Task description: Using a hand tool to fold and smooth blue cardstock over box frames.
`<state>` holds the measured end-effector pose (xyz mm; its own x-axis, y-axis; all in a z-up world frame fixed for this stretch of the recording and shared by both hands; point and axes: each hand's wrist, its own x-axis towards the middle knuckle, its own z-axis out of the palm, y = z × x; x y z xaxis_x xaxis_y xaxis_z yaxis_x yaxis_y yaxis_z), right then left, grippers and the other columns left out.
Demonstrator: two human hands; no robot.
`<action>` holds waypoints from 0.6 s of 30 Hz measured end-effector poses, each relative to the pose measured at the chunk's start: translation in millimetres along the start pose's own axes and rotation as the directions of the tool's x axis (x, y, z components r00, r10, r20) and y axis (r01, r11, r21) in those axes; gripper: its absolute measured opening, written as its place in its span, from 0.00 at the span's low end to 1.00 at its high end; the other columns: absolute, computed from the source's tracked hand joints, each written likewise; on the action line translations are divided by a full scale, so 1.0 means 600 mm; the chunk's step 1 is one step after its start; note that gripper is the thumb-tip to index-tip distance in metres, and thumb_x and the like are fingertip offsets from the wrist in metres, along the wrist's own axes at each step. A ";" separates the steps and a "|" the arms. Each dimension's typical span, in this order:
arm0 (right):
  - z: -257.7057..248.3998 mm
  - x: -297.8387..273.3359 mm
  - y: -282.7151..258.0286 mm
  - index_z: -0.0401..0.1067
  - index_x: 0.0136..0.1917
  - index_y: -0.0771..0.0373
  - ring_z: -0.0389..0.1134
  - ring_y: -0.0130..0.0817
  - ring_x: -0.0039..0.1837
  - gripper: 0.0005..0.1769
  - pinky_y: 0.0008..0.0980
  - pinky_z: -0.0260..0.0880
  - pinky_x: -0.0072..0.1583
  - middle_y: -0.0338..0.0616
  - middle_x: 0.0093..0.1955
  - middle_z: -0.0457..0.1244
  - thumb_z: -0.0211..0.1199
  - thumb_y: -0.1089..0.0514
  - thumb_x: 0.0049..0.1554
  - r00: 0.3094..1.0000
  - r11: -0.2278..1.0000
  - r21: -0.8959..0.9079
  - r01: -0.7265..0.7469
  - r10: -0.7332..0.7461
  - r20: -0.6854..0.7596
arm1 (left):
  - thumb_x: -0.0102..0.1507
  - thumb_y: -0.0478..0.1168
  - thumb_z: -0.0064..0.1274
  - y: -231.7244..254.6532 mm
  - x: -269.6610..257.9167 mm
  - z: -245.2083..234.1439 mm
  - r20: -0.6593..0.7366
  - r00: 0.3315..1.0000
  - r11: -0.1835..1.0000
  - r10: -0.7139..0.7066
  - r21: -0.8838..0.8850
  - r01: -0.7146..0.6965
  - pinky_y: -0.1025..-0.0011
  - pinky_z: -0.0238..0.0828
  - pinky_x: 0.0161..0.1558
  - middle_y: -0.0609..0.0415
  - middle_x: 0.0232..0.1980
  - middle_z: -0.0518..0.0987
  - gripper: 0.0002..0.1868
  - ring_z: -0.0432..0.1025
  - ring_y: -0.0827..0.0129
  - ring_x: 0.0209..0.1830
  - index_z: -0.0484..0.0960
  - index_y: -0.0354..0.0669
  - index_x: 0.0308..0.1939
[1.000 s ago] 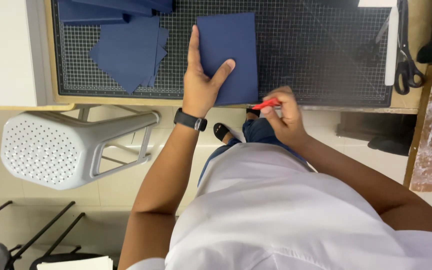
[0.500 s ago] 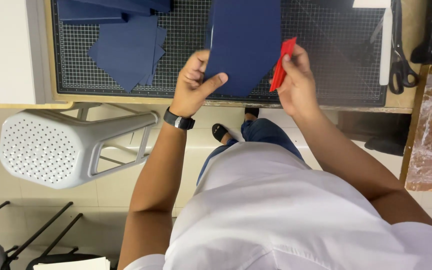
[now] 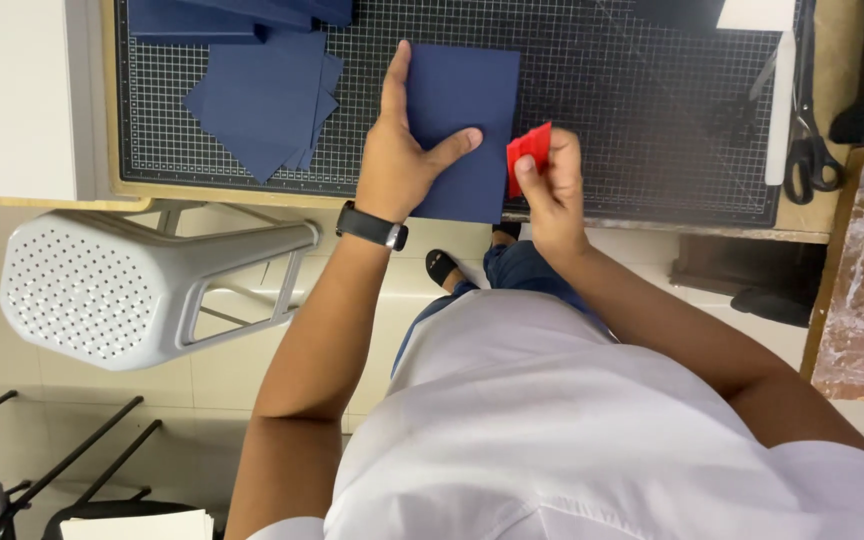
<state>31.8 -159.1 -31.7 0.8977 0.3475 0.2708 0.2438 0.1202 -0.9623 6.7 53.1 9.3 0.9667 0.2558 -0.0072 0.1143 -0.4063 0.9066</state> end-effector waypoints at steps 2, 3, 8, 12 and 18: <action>0.004 0.053 0.017 0.60 0.62 0.61 0.60 0.31 0.53 0.15 0.31 0.62 0.58 0.44 0.55 0.59 0.51 0.48 0.71 0.997 0.995 -0.063 0.074 -0.076 -0.031 | 0.60 0.57 0.73 -0.006 0.008 -0.005 0.005 1.000 1.000 0.008 -0.030 -0.008 0.68 0.80 0.58 0.48 0.76 0.71 0.59 0.81 0.61 0.60 0.43 0.63 0.80; 0.004 0.073 0.025 0.60 0.63 0.61 0.62 0.36 0.56 0.15 0.35 0.63 0.62 0.47 0.58 0.60 0.50 0.49 0.72 0.987 0.981 -0.135 0.139 -0.147 -0.058 | 0.59 0.56 0.74 -0.010 0.007 -0.005 0.015 1.000 0.998 0.014 -0.068 -0.013 0.69 0.79 0.63 0.48 0.75 0.73 0.58 0.80 0.61 0.64 0.44 0.62 0.80; 0.013 0.131 0.039 0.61 0.61 0.59 0.61 0.33 0.56 0.15 0.32 0.61 0.63 0.42 0.56 0.58 0.51 0.46 0.71 0.953 0.961 -0.177 0.213 -0.244 -0.178 | 0.61 0.51 0.75 -0.010 0.005 -0.001 0.005 0.999 0.994 0.042 -0.100 -0.041 0.72 0.74 0.66 0.49 0.80 0.65 0.58 0.76 0.65 0.67 0.44 0.60 0.80; 0.017 -0.008 0.006 0.61 0.58 0.65 0.62 0.37 0.56 0.11 0.33 0.63 0.62 0.48 0.55 0.59 0.49 0.54 0.71 0.983 0.967 -0.210 0.144 -0.164 -0.082 | 0.61 0.50 0.75 -0.009 0.002 0.000 -0.009 1.000 0.990 0.018 -0.136 -0.019 0.69 0.74 0.69 0.50 0.80 0.64 0.57 0.72 0.63 0.73 0.46 0.62 0.80; 0.012 0.137 0.044 0.59 0.61 0.60 0.59 0.33 0.51 0.16 0.33 0.62 0.58 0.43 0.51 0.57 0.50 0.46 0.72 0.938 0.932 -0.252 0.260 -0.306 -0.161 | 0.61 0.48 0.76 -0.007 0.001 -0.001 0.008 0.999 0.992 0.034 -0.119 -0.033 0.72 0.70 0.72 0.50 0.80 0.65 0.59 0.72 0.65 0.74 0.43 0.61 0.81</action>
<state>109.5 -120.4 -34.6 0.8270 0.1395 0.5446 0.5535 -0.0321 -0.8323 6.5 55.4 5.6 0.9718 0.2347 0.0205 0.0542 -0.3071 0.9501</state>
